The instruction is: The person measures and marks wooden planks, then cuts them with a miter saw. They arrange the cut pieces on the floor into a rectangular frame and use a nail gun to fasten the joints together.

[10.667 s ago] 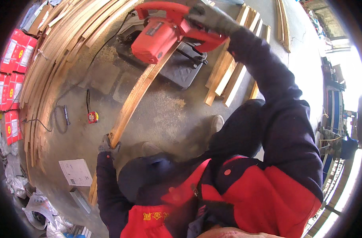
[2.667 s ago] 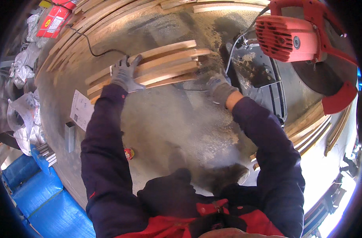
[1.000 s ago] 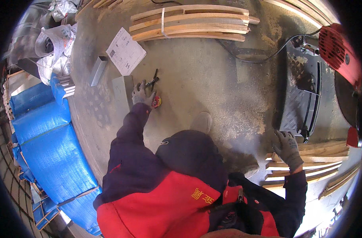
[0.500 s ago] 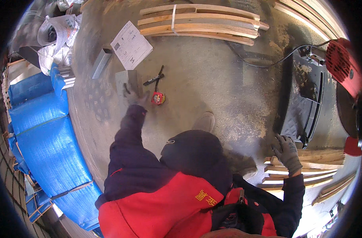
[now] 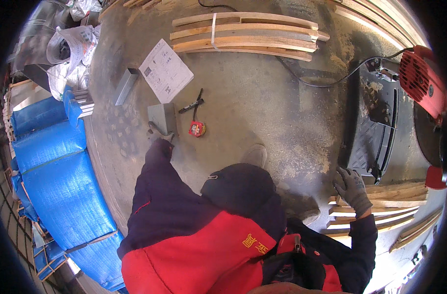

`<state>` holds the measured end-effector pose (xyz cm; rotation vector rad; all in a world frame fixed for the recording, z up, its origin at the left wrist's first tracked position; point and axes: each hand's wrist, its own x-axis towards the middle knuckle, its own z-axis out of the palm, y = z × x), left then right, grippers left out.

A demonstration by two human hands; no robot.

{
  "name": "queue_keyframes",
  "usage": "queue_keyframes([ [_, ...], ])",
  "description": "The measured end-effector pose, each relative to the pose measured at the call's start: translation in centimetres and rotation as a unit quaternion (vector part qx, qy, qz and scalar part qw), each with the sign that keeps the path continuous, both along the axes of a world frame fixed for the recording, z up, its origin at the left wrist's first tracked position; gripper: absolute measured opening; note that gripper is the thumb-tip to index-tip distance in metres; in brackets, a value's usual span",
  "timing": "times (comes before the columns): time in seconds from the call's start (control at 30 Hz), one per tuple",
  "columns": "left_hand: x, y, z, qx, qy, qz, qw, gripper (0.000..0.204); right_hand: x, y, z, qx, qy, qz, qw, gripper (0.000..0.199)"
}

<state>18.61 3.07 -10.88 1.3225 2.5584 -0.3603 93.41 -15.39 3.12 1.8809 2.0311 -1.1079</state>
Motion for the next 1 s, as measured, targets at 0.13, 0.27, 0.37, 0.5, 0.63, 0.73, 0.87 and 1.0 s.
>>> queue_keyframes([
  [0.13,2.7,-3.5,1.1,0.016,0.014,-0.012,1.0,0.131,-0.2,0.6,0.0,-0.016,0.007,-0.003,1.0,0.057],
  [0.27,3.2,-5.0,1.4,0.114,0.061,-0.117,0.985,0.122,-0.5,0.1,0.0,0.053,0.02,0.074,0.996,0.044],
  [0.37,4.3,-1.3,1.7,0.127,0.019,-0.244,0.961,0.118,-1.3,-0.1,-0.4,0.06,0.076,0.025,0.995,0.03],
  [0.5,11.4,5.8,2.8,0.045,-0.036,-0.388,0.92,0.113,-1.9,-1.3,-0.4,0.083,0.106,-0.011,0.991,0.041],
  [0.63,19.2,8.8,6.5,-0.144,-0.034,-0.484,0.863,0.108,-2.1,-2.3,-0.8,0.026,0.039,-0.001,0.999,0.048],
  [0.73,25.6,10.3,9.6,-0.295,-0.027,-0.526,0.798,0.105,-0.2,-3.8,-1.9,0.02,0.021,-0.012,0.999,0.049],
  [0.87,37.8,10.1,12.3,-0.453,0.009,-0.545,0.706,0.101,3.7,-7.0,-2.4,0.036,-0.003,-0.122,0.992,0.05],
  [1.0,52.4,5.0,16.3,-0.374,-0.13,-0.7,0.594,0.083,6.8,-12.5,-2.8,0.126,-0.105,-0.208,0.964,0.046],
])
